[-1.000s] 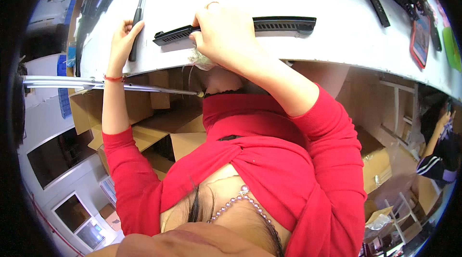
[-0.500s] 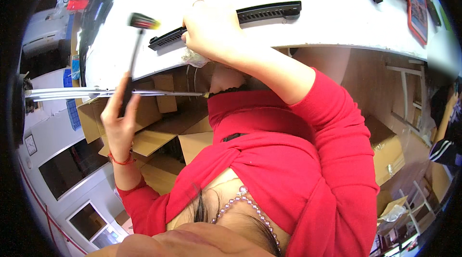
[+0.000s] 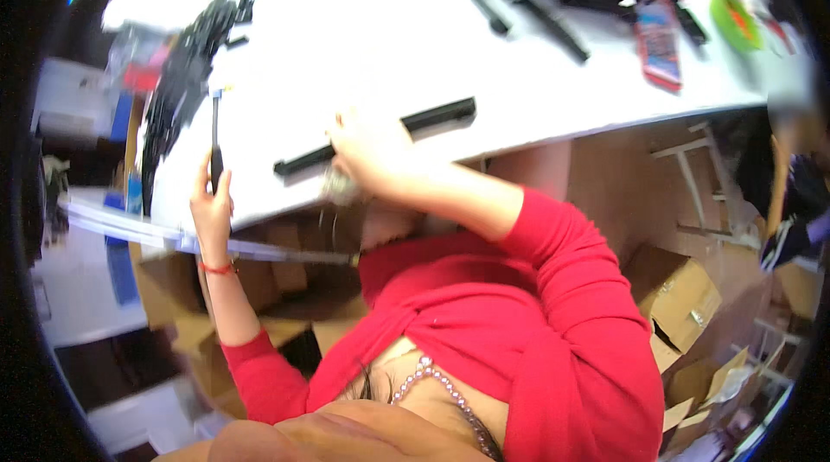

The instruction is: Manually assemble black plastic toy or machine parts using a small hammer to snap components together.

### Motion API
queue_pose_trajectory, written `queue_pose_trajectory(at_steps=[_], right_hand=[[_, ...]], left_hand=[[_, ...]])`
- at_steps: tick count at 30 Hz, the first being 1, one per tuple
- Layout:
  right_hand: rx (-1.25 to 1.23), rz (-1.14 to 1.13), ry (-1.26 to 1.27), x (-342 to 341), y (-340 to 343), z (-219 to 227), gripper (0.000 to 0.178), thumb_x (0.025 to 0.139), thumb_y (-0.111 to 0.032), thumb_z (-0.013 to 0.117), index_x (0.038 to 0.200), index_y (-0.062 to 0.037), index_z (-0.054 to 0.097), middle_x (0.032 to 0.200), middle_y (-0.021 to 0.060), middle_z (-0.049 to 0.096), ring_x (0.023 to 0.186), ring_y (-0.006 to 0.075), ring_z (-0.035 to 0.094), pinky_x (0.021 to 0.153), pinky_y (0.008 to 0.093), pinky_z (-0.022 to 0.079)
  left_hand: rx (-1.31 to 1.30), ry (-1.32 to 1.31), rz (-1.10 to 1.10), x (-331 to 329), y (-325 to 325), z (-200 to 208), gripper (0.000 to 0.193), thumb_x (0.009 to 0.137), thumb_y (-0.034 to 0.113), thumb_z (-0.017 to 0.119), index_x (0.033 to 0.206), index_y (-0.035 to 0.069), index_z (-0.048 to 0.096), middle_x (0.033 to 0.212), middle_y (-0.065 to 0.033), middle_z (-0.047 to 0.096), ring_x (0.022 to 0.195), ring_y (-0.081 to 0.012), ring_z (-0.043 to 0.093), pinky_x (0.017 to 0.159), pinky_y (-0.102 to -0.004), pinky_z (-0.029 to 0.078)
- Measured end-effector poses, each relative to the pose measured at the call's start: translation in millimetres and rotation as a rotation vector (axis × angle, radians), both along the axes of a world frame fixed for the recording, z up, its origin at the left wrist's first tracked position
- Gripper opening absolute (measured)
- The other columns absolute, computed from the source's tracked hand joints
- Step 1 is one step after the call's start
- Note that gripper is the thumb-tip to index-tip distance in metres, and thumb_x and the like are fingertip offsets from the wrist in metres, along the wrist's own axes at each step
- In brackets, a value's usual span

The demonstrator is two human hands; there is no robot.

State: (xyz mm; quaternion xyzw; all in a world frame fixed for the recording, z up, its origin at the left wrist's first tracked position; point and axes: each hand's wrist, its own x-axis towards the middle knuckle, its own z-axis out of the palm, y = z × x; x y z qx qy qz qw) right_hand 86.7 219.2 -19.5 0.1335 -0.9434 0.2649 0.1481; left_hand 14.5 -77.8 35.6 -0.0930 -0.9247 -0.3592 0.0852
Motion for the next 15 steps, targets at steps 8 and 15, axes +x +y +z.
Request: queue_pose_trajectory(at_steps=[8,15], right_hand=[[0.0,-0.112,0.177,33.7,87.7,6.1,0.019,0.079,-0.016,0.073,0.096,-0.0107,0.068,0.093,0.0062,0.063,0.092,0.0265,0.061,0.081,0.0371,0.05],[-0.036,-0.382,0.439,-14.9,160.7,61.7,0.015,0.086,-0.019,0.07,0.099,-0.0106,0.07,0.091,0.0095,0.068,0.087,0.031,0.066,0.074,0.0397,0.053]], left_hand=[[-0.3,0.1,0.0,-49.4,14.5,-40.0,0.048,0.09,0.013,0.066,0.136,0.007,0.056,0.105,-0.0139,0.056,0.094,-0.0283,0.058,0.088,-0.0357,0.048],[-0.28,0.183,0.023,-50.7,5.2,-53.1,0.047,0.091,0.018,0.065,0.137,0.011,0.057,0.11,-0.0146,0.052,0.105,-0.0309,0.053,0.096,-0.04,0.043]])
